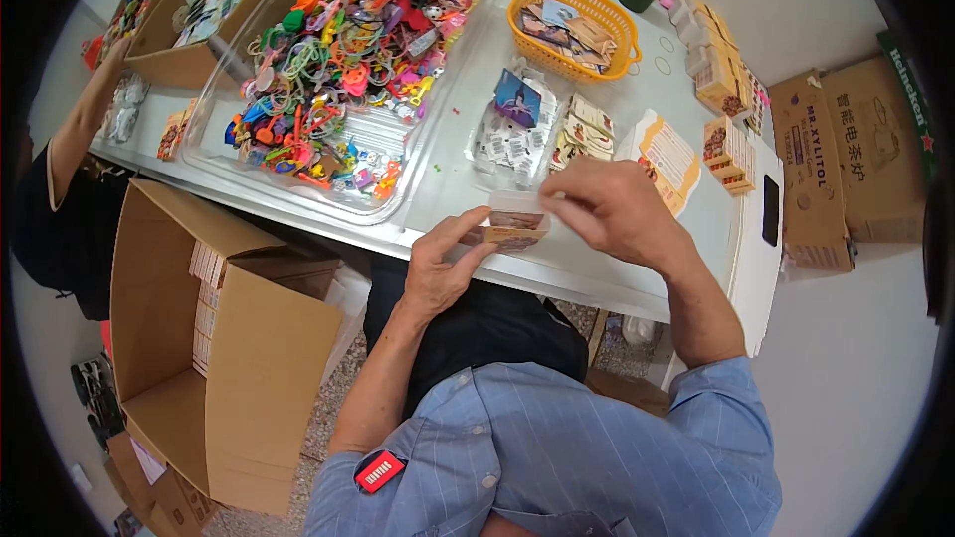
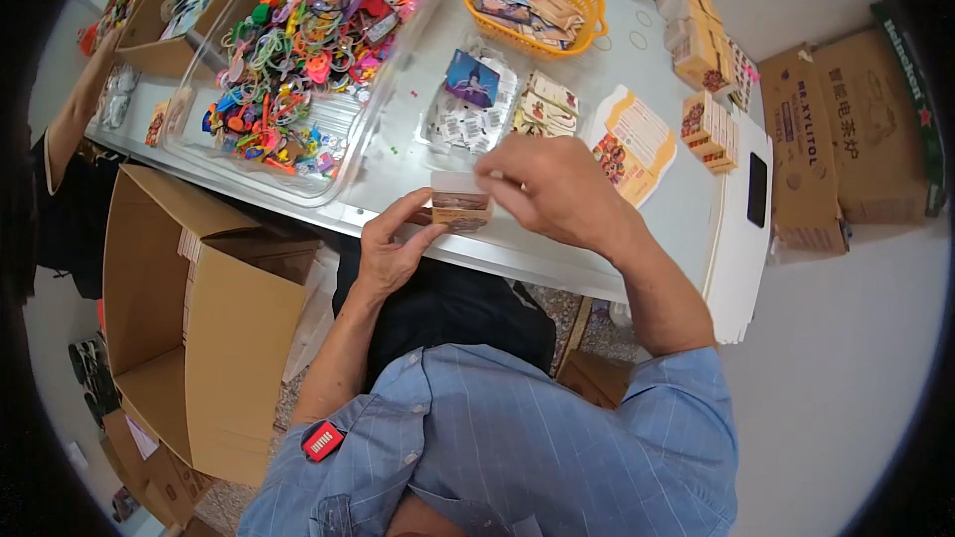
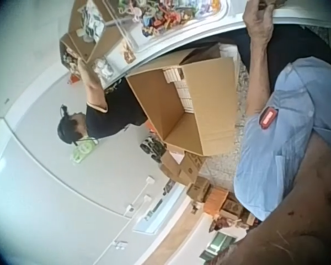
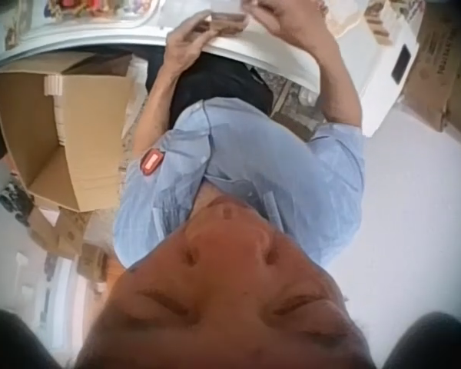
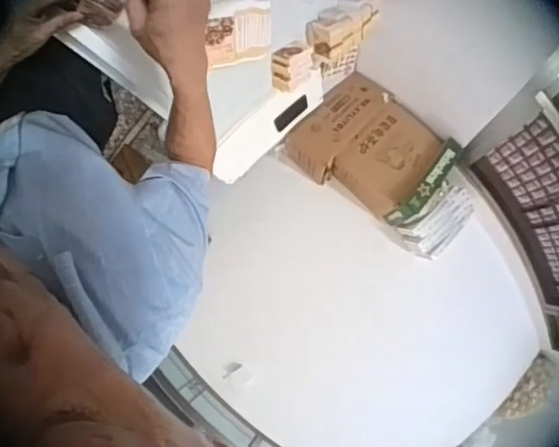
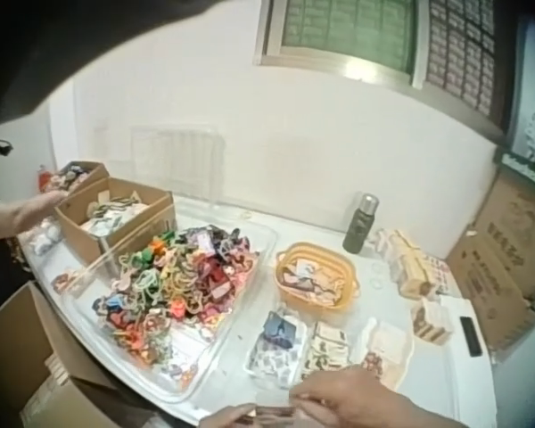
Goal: Picking up small colorful items and placing them into small paper boxes for packaging.
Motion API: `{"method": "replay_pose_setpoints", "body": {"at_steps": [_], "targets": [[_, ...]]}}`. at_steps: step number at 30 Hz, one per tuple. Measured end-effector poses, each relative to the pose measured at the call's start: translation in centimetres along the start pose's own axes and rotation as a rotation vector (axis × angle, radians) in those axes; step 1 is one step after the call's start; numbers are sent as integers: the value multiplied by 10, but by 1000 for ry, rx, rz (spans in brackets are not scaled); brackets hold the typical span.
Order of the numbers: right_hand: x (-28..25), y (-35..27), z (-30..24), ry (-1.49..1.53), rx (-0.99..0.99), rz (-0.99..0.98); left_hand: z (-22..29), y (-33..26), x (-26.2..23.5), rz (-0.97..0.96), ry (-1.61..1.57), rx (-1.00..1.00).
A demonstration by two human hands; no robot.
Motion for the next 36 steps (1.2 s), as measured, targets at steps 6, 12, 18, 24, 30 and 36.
{"method": "replay_pose_setpoints", "body": {"at_steps": [6, 12, 18, 24, 30, 36], "targets": [[30, -61, 16, 970, 787, -10, 2, -5, -1, 5, 0, -21], [69, -60, 9, 1137, 838, -125, 3, -7, -8, -96, -22, -35], [77, -60, 0, 1010, 742, 4, 7, 5, -7, 22, -614, -356], [91, -64, -2, 1046, 696, 171, 8, 20, -8, -138, -490, -496], [100, -66, 2, 1012, 615, 285, 16, 28, -3, -102, -479, -573], [89, -62, 12, 831, 240, 317, 21, 28, -2, -155, -431, -250]]}}
Point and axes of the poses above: each hand's wrist, its own y-axis towards the middle knuckle, its own x-axis out of the palm, z = x × y, the point moved 3 cm from there along y, towards the middle knuckle, and after that the axes turned 10 degrees about -y, right-handed, at the moved point
